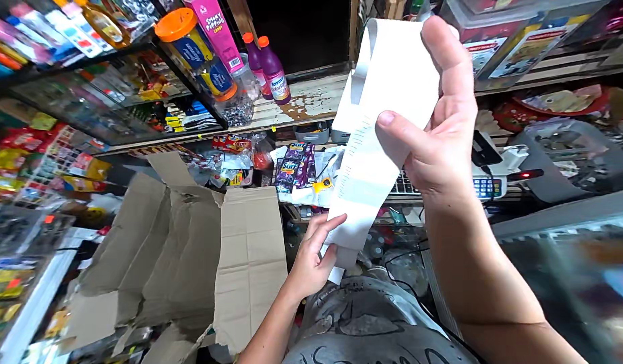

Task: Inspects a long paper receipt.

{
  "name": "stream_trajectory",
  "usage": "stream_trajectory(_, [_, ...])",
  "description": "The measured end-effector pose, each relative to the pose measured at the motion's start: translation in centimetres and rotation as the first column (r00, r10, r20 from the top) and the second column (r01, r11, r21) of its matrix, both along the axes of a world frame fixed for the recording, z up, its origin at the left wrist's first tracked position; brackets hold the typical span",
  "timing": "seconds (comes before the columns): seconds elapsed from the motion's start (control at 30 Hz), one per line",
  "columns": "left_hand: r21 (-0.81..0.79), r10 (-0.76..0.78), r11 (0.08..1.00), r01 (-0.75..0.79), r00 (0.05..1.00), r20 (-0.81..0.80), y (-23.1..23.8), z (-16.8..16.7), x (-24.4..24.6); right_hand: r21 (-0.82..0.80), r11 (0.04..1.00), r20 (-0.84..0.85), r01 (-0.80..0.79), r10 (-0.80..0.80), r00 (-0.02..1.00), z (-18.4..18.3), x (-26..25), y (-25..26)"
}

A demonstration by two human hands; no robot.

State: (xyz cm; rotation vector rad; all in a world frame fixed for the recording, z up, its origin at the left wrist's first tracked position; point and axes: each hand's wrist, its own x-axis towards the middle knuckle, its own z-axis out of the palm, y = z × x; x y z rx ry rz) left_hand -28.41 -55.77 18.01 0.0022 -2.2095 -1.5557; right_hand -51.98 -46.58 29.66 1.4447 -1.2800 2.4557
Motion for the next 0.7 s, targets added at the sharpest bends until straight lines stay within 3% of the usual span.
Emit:
stream_trajectory(0.07, [-0.001,0.002,1.0,-0.002,1.0,0.018,0.0,-0.4,0.1,-0.205,0.979,-0.134,-0.012,-0.016,0.991,-4.4,-3.0,-1.8])
stream_trajectory(0.1, [-0.001,0.002,1.0,-0.002,1.0,0.025,0.0,-0.5,0.2,-0.204,0.979,-0.132,-0.009,-0.018,0.991,-4.4,-3.1,-1.7])
stream_trajectory(0.17, [0.0,0.003,1.0,-0.003,0.999,0.037,0.1,-0.6,0.4,-0.017,1.0,0.011,0.008,-0.008,1.0,0.1,-0.4,0.2])
stream_trajectory(0.23, [0.003,0.006,1.0,-0.006,0.999,0.047,0.2,-0.7,0.6,0.062,0.998,0.068,0.022,-0.026,0.997,2.8,1.1,1.0])
stream_trajectory(0.7, [0.002,0.021,1.0,-0.021,0.997,0.071,1.0,-1.3,1.1,0.045,0.998,0.023,0.04,-0.041,0.999,2.8,0.8,1.0])
